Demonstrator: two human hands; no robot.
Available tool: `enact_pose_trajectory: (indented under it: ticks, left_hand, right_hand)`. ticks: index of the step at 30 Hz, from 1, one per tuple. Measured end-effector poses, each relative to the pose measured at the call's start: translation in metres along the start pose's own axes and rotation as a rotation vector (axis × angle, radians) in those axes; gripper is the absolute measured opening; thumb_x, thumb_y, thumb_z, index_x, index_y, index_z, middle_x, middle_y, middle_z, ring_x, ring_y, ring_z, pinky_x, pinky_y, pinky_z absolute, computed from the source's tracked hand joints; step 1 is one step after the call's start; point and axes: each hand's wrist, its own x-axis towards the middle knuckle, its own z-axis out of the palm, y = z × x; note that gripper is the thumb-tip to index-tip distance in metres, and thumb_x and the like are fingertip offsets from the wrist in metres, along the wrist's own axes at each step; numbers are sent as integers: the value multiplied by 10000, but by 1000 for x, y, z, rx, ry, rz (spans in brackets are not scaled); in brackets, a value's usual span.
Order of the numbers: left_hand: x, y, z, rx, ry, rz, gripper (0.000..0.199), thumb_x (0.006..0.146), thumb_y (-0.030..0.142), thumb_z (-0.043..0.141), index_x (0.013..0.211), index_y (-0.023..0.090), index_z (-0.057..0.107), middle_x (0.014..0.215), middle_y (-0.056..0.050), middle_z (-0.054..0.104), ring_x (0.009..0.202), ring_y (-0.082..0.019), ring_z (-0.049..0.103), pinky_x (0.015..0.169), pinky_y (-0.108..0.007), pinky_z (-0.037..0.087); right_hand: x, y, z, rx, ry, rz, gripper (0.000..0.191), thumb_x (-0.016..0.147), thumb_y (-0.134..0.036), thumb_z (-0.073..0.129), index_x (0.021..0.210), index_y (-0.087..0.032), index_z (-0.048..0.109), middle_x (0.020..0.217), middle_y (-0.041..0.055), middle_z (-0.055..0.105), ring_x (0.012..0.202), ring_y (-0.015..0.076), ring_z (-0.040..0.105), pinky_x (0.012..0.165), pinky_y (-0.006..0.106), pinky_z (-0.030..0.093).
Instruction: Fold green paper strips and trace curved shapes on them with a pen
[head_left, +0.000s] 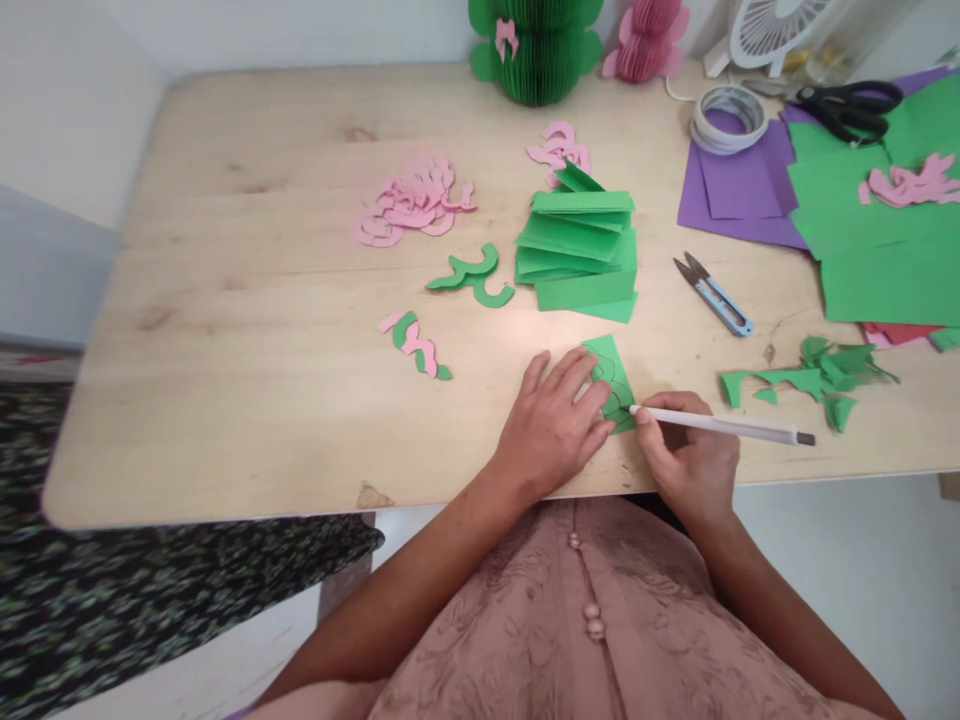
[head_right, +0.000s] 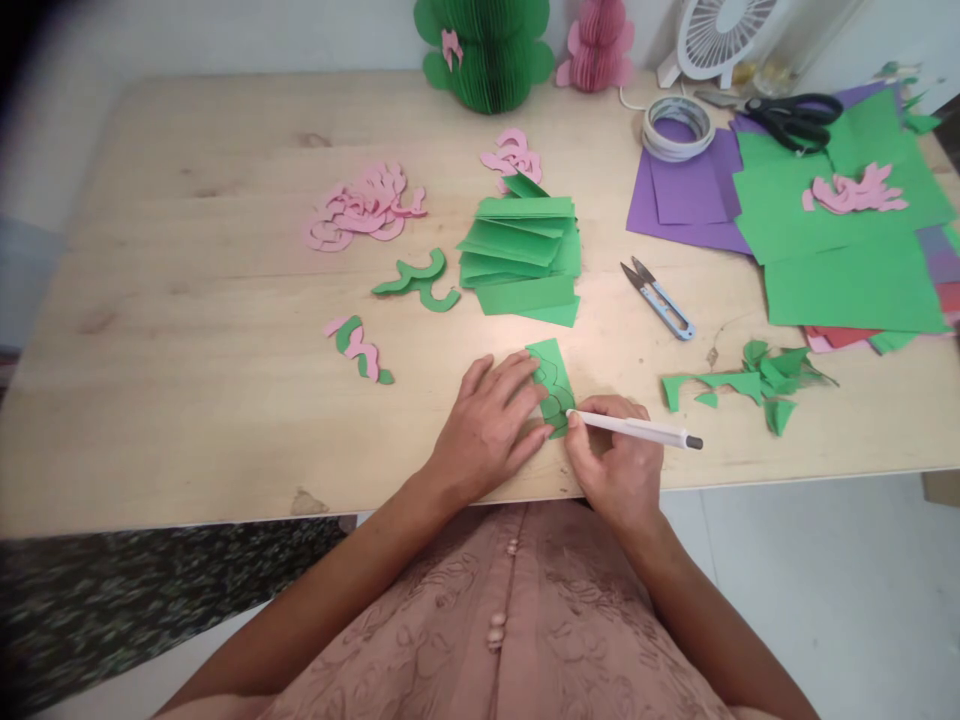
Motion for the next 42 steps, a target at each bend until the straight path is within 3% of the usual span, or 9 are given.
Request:
enact_pose_trajectory:
  ticks: [17,42]
  left_hand:
    - [0,0,1,-7,-7,-5,255,935,346,504,1095,168,591,1348,-149,547,1333,-278,442,1135,-513,280]
    - [0,0,0,2,-17,-5,247,923,341,528,1087,167,589,1359,-149,540,1341,-282,434,1137,-514,281]
  right_hand:
    - [-1,0,1,5,7,34,118,832,-318,592,780,-216,621,731,16,676,649,178,622,604,315,471]
    - [-1,-2,0,-22,-38,-55,108,839,-294,575,765,-220,603,728,22,660,702,187,601,709,349,479]
